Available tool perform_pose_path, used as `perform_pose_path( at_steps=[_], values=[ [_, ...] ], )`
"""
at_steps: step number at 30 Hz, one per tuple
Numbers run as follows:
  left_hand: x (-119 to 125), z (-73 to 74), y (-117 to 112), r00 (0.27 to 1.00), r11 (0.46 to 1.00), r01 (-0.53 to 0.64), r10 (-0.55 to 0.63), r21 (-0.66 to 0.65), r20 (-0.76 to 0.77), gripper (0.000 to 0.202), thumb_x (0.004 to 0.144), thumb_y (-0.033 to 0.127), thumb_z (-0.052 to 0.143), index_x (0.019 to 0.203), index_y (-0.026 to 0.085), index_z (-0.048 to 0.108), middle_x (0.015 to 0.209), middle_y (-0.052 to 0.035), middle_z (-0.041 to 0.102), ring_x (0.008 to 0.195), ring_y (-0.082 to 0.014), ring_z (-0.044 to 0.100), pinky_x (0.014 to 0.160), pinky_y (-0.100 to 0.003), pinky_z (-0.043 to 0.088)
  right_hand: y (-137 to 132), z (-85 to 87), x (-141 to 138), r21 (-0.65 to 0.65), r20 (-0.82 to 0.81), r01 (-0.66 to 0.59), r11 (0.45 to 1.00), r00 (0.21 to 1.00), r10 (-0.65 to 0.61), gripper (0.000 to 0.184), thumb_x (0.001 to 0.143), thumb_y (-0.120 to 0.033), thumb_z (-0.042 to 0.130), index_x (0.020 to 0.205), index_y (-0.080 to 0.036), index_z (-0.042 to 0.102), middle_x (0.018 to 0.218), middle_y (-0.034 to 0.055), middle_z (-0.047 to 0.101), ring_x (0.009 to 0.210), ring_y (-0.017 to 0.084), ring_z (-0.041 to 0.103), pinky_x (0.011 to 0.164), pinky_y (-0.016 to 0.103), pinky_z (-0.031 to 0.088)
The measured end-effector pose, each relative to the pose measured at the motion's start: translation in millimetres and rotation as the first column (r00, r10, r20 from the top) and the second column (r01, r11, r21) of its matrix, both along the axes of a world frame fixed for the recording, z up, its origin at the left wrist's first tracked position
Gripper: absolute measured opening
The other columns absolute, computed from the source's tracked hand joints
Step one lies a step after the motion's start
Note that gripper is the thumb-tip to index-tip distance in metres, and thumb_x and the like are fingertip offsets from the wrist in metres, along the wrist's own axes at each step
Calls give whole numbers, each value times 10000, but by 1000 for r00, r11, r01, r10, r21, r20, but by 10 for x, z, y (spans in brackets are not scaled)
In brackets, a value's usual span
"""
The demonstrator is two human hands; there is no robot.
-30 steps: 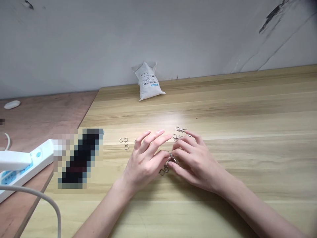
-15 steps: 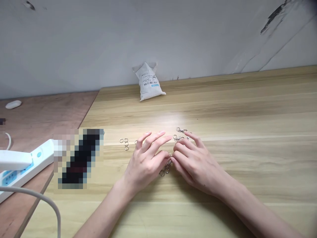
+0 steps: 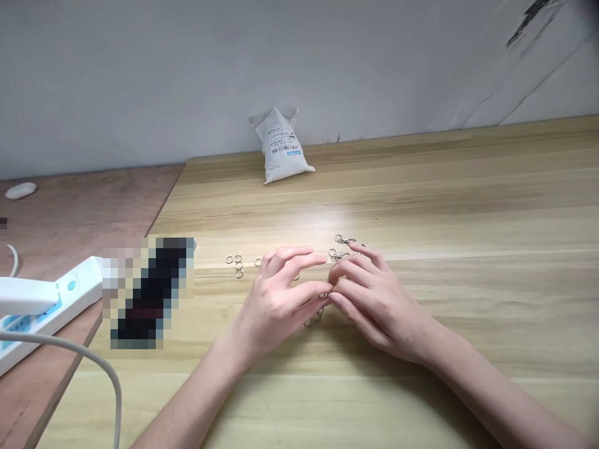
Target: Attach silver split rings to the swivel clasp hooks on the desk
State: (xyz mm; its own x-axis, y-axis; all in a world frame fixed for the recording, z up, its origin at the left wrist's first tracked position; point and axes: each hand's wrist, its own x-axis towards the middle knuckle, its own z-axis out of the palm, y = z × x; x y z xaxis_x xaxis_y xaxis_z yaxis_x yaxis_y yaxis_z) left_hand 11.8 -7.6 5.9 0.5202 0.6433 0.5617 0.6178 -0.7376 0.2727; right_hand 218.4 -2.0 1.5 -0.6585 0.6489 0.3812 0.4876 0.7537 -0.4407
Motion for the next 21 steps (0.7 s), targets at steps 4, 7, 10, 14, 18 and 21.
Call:
perform_pose_path(
  at_steps=[4, 7, 10, 14, 18, 21],
  values=[
    [-11, 14, -2, 1000, 1000, -1, 2, 30, -24, 64, 866, 253, 680, 920, 231, 705, 1154, -56, 690, 1150, -243, 565, 911, -396, 447, 4, 3, -8, -66, -65, -1, 998, 998, -3, 225, 969, -161, 407, 805, -200, 556, 888, 33, 594, 856, 163, 511, 1054, 462, 287],
    [-11, 29, -10, 1000, 999, 6, -6, 35, -20, 53, 878, 246, 664, 854, 215, 700, 1145, -55, 694, 1145, -239, 569, 924, -399, 439, 1, 7, -9, -120, -96, -22, 993, 995, 10, 227, 971, -156, 400, 799, -202, 540, 891, 30, 584, 853, 161, 505, 1033, 454, 298],
    [1, 35, -25, 1000, 1000, 9, -9, 15, -1, 96, 892, 204, 636, 806, 202, 678, 1146, -50, 689, 1151, -231, 565, 930, -392, 442, -12, 5, -9, -168, -138, -41, 985, 990, 18, 231, 983, -164, 381, 795, -203, 510, 876, 25, 571, 847, 159, 498, 1019, 451, 303],
    [3, 31, -35, 997, 997, 21, -15, -75, 78, 72, 896, 182, 620, 852, 194, 676, 1134, -62, 675, 1175, -233, 536, 950, -400, 458, -37, 2, -15, -247, -183, -61, 967, 983, 16, 246, 998, -175, 353, 790, -207, 479, 879, 21, 559, 861, 159, 494, 999, 432, 311],
    [-23, 24, -26, 988, 986, 49, -25, -159, 154, 72, 897, 167, 614, 889, 192, 680, 1147, -72, 650, 1192, -237, 509, 989, -428, 451, -45, 7, -18, -284, -206, -74, 956, 979, 15, 252, 1008, -181, 339, 794, -211, 470, 880, 13, 557, 863, 154, 494, 1007, 422, 295],
    [-39, 26, -18, 987, 980, 63, -34, -189, 155, 98, 908, 150, 589, 913, 194, 677, 1174, -73, 635, 1210, -235, 495, 1003, -431, 440, -33, 12, -7, -285, -220, -76, 955, 975, 12, 259, 1011, -191, 338, 788, -211, 469, 881, 10, 561, 859, 152, 494, 995, 413, 304]
  ],
)
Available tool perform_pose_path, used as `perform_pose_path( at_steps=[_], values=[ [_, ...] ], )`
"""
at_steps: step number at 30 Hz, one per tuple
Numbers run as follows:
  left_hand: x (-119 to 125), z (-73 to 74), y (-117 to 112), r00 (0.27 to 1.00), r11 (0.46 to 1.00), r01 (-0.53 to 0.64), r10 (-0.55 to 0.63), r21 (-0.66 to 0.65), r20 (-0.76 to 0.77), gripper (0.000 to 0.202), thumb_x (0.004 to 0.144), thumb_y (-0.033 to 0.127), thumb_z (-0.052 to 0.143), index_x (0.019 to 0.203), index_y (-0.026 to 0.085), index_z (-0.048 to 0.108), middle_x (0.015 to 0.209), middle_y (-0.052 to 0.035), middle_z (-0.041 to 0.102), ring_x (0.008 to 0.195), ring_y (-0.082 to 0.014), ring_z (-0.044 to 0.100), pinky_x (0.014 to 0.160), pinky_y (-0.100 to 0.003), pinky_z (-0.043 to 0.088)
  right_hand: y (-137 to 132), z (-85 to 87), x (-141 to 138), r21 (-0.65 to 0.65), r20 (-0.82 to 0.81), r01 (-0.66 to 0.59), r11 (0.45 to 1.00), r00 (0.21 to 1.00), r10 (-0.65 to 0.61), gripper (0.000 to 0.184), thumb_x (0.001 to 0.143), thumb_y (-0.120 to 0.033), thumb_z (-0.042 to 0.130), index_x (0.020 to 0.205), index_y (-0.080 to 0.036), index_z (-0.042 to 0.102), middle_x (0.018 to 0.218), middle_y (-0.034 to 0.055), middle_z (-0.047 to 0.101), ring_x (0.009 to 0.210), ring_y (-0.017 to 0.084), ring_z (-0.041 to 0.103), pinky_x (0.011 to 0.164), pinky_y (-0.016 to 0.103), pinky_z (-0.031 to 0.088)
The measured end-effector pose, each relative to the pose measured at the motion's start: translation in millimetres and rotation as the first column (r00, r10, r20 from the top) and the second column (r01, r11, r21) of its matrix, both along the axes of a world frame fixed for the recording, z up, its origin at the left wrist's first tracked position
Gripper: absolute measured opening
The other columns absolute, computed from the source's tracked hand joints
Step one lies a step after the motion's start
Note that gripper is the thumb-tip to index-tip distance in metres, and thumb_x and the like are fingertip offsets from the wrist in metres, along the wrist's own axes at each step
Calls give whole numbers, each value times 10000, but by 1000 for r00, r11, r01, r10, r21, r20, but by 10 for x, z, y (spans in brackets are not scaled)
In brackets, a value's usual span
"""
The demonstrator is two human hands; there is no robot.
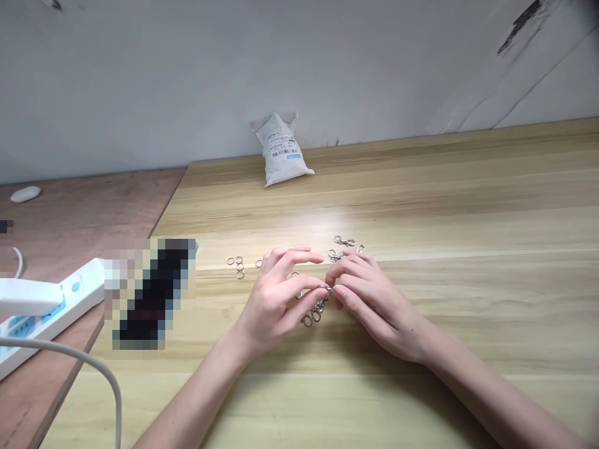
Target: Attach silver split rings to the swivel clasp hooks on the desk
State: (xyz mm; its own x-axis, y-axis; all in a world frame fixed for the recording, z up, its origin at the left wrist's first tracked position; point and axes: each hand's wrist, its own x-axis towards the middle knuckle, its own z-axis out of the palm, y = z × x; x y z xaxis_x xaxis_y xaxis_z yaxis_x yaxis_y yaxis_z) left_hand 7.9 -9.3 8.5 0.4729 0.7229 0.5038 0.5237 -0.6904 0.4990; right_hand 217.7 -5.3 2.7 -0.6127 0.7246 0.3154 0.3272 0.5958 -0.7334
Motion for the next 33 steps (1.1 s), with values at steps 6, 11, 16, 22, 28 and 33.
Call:
perform_pose_path(
  at_steps=[6, 11, 16, 22, 28, 33],
  values=[
    [0, 22, 10, 987, 993, -3, 22, 116, -157, 109, 888, 117, 607, 830, 190, 664, 1220, -60, 639, 1257, -249, 488, 1024, -444, 391, 31, -13, 18, 2, 22, 15, 1000, 1000, -15, 293, 1011, -210, 338, 765, -209, 496, 894, 28, 579, 873, 167, 498, 976, 423, 328],
    [-16, 34, 18, 984, 987, 7, 21, 158, -174, 113, 892, 129, 606, 844, 197, 682, 1218, -63, 649, 1254, -250, 495, 992, -432, 402, 42, 6, 9, -10, 24, 7, 1000, 1000, -7, 291, 1009, -206, 349, 749, -206, 478, 887, 25, 576, 867, 167, 492, 962, 414, 328],
    [-27, 21, 28, 999, 996, -17, 21, 86, -47, 106, 887, 163, 626, 876, 219, 715, 1178, -67, 647, 1227, -255, 499, 983, -456, 424, 49, 13, 7, -33, 1, -3, 999, 1000, 3, 290, 1009, -200, 345, 741, -205, 456, 881, 25, 568, 860, 164, 486, 950, 405, 335],
    [-7, 35, 12, 998, 995, -68, 67, 68, 20, 73, 854, 170, 672, 819, 224, 706, 1200, -64, 621, 1260, -260, 477, 1021, -474, 414, 46, 38, 19, -28, 24, -7, 1000, 1000, 8, 308, 1010, -219, 329, 730, -205, 457, 850, 26, 575, 826, 165, 481, 941, 405, 353],
    [33, -8, -1, 975, 981, -28, 68, 190, -209, 154, 861, 135, 633, 730, 210, 663, 1257, -44, 634, 1311, -259, 466, 1057, -471, 390, 38, 29, -4, 121, 131, 18, 992, 991, -34, 286, 994, -182, 348, 769, -202, 523, 872, 30, 598, 836, 163, 508, 1007, 440, 336],
    [45, -61, -15, 938, 957, 10, 91, 290, -334, 215, 881, 107, 578, 691, 197, 623, 1311, -38, 617, 1339, -237, 457, 1127, -465, 329, 28, -38, -67, 373, 318, -6, 928, 940, -122, 268, 976, -182, 391, 767, -180, 559, 881, 59, 615, 873, 187, 534, 1093, 496, 261]
  ],
)
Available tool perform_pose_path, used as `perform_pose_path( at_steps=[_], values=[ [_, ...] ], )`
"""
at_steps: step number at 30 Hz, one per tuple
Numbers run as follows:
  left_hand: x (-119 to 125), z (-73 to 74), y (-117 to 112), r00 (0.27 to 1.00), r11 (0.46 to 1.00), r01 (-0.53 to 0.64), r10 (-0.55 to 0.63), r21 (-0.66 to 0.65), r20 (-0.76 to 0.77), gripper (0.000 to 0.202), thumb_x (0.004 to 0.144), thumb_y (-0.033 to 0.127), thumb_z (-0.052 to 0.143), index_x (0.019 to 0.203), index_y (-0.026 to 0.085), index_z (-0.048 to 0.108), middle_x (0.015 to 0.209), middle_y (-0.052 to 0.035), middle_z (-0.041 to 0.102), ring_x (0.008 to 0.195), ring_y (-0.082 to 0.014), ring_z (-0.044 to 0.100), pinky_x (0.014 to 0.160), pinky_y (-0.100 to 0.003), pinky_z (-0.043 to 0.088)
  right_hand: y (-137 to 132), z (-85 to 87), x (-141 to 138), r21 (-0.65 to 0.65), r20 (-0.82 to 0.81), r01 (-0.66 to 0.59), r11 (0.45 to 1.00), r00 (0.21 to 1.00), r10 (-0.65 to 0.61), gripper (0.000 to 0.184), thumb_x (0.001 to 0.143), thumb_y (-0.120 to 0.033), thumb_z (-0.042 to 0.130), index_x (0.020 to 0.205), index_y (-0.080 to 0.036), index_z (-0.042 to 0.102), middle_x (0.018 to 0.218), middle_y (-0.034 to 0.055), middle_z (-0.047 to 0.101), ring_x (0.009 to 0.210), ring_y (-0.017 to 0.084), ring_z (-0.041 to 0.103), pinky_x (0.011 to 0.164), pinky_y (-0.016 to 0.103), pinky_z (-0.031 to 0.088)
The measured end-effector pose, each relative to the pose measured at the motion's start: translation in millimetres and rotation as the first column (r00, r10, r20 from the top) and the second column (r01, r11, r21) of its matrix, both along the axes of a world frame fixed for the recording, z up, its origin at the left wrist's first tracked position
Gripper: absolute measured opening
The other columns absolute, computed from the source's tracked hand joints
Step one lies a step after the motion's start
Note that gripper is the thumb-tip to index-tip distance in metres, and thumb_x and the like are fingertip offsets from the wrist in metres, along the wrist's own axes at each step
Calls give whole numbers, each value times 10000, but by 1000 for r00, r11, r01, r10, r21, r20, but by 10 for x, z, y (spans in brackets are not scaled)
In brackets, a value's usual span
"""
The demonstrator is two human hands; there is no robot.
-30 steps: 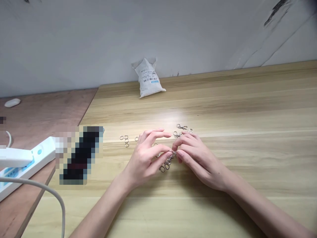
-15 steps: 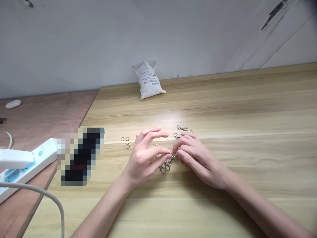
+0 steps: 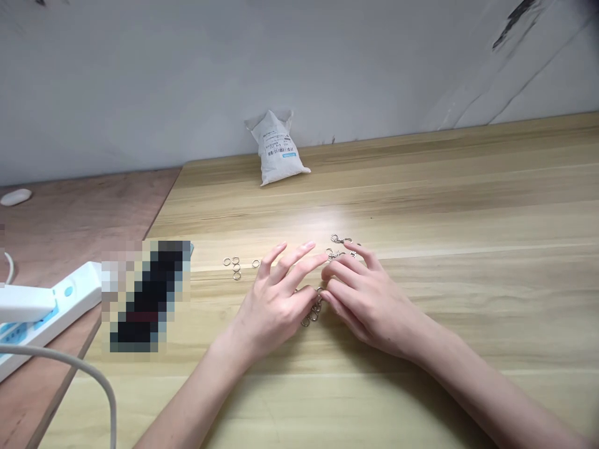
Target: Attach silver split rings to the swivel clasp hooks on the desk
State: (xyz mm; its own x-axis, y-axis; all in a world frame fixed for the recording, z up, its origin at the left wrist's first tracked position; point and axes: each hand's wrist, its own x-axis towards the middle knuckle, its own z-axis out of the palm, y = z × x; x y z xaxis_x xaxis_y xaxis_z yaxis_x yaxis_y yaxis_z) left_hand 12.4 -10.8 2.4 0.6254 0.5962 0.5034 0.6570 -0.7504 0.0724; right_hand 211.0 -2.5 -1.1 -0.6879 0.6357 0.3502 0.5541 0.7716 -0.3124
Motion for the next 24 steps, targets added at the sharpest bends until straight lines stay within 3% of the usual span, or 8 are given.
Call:
perform_pose_path(
  at_steps=[4, 10, 17, 24],
  values=[
    [-20, 30, 4, 1000, 1000, -13, 13, 2, 23, 212, 871, 125, 599, 671, 190, 621, 1309, -62, 612, 1331, -255, 462, 1120, -485, 332, -27, 10, -15, 68, -5, 37, 997, 999, -36, 255, 972, -186, 419, 771, -176, 575, 904, 65, 636, 879, 188, 547, 1081, 493, 278],
    [-60, 96, 12, 962, 962, -20, 93, -272, 258, 63, 848, 196, 671, 797, 220, 700, 1293, -74, 587, 1335, -295, 415, 1052, -516, 394, -37, 13, -4, -71, -268, 48, 996, 961, -66, 174, 968, -186, 469, 832, -203, 577, 849, 24, 632, 789, 146, 555, 1004, 439, 332],
    [-66, 66, 16, 898, 858, 98, 142, -504, 416, 150, 872, 158, 644, 929, 268, 728, 1323, -55, 557, 1361, -255, 398, 1088, -513, 405, -70, 55, -25, -321, -406, -65, 945, 911, -75, 207, 997, -187, 390, 844, -210, 527, 871, 22, 608, 832, 150, 551, 864, 354, 396],
    [-31, 65, -8, 863, 854, 83, 196, -514, 466, 81, 837, 145, 666, 814, 222, 682, 1301, -59, 569, 1357, -259, 417, 1110, -519, 383, -57, 83, 9, -354, -386, -64, 933, 919, -84, 205, 977, -205, 433, 798, -212, 531, 906, 32, 597, 872, 167, 530, 901, 373, 367]
  ],
)
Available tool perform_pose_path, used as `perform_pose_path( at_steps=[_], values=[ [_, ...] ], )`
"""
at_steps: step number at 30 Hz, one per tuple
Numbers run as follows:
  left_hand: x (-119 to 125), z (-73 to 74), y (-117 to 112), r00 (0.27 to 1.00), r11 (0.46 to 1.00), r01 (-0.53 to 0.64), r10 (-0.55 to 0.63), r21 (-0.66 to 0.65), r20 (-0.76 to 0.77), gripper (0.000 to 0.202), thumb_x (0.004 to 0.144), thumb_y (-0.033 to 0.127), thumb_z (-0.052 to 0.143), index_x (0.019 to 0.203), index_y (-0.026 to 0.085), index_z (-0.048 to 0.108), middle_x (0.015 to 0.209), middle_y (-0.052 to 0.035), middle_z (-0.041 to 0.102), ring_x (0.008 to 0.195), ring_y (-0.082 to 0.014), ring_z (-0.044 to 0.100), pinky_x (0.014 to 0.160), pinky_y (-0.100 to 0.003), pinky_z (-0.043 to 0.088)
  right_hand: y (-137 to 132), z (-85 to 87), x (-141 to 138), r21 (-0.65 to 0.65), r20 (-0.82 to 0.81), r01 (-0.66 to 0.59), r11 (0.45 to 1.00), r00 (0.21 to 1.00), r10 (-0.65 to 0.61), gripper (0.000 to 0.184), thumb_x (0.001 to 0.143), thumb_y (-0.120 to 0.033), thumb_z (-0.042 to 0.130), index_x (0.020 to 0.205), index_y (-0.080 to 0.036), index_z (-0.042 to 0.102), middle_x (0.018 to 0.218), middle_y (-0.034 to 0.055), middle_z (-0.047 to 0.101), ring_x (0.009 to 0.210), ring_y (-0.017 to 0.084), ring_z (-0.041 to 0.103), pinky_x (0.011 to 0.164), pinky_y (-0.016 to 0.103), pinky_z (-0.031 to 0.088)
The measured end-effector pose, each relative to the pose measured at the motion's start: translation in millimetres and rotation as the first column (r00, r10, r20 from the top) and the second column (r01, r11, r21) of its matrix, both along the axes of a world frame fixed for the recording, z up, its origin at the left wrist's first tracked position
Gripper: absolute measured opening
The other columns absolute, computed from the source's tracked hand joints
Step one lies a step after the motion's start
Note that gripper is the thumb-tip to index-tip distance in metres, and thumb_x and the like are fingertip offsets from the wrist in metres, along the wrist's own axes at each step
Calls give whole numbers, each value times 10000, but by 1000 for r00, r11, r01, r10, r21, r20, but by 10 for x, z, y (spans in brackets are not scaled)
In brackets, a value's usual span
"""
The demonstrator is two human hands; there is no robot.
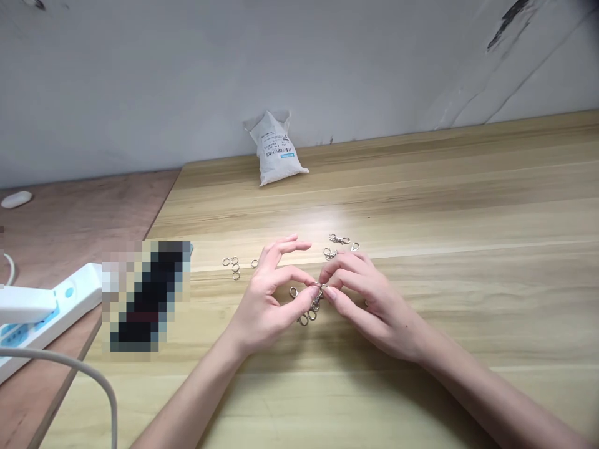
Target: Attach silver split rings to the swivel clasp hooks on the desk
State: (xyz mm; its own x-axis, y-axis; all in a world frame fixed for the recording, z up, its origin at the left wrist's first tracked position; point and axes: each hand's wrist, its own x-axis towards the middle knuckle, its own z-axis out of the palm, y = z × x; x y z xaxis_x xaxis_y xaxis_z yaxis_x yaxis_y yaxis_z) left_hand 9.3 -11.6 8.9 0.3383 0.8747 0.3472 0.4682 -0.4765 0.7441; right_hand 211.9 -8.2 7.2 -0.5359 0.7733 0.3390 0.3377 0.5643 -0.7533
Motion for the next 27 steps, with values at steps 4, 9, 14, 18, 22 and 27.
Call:
perform_pose_path(
  at_steps=[4, 9, 14, 18, 22, 27],
  values=[
    [16, -1, -13, 999, 999, -45, 45, 20, -16, 91, 817, 131, 665, 798, 220, 674, 1288, -60, 572, 1337, -271, 435, 1090, -526, 389, 9, 1, 1, 43, 27, -3, 999, 1000, 2, 194, 954, -172, 445, 772, -209, 500, 892, 20, 595, 851, 157, 525, 904, 370, 363],
    [35, 14, -19, 992, 987, -41, 59, 157, -111, 97, 815, 128, 635, 766, 211, 649, 1244, -61, 602, 1306, -283, 453, 1058, -508, 400, 12, 13, -13, 130, 105, 1, 992, 994, -14, 198, 936, -162, 435, 756, -211, 501, 840, 14, 597, 798, 152, 523, 929, 397, 361],
    [60, -21, -19, 912, 947, 68, 69, 315, -404, 101, 842, 149, 599, 764, 199, 640, 1309, -73, 586, 1320, -298, 437, 1073, -509, 344, 9, -46, -58, 205, 187, 33, 978, 980, -72, 221, 939, -170, 430, 736, -204, 513, 807, 19, 602, 767, 155, 516, 964, 431, 341],
    [43, -24, -12, 914, 938, 54, 91, 342, -395, 90, 861, 145, 587, 813, 195, 645, 1291, -87, 590, 1313, -288, 446, 1068, -487, 350, 8, -64, -59, 154, 194, 21, 988, 980, -51, 235, 963, -173, 405, 755, -200, 510, 784, 17, 597, 757, 154, 505, 912, 400, 359],
    [14, 4, 2, 958, 956, -9, 92, 292, -270, 58, 857, 151, 615, 856, 197, 651, 1258, -83, 587, 1309, -287, 437, 1037, -474, 386, 20, -31, -24, 87, 109, 38, 996, 993, -47, 214, 969, -186, 428, 775, -201, 516, 801, 11, 589, 775, 151, 508, 863, 366, 364],
    [12, -5, 6, 979, 976, 8, 37, 220, -200, 107, 862, 141, 627, 924, 218, 668, 1251, -67, 584, 1309, -268, 430, 1058, -478, 387, 9, -17, -17, 13, 43, 27, 1000, 999, -28, 192, 974, -185, 432, 814, -200, 536, 819, 8, 588, 797, 146, 524, 838, 343, 360]
  ],
)
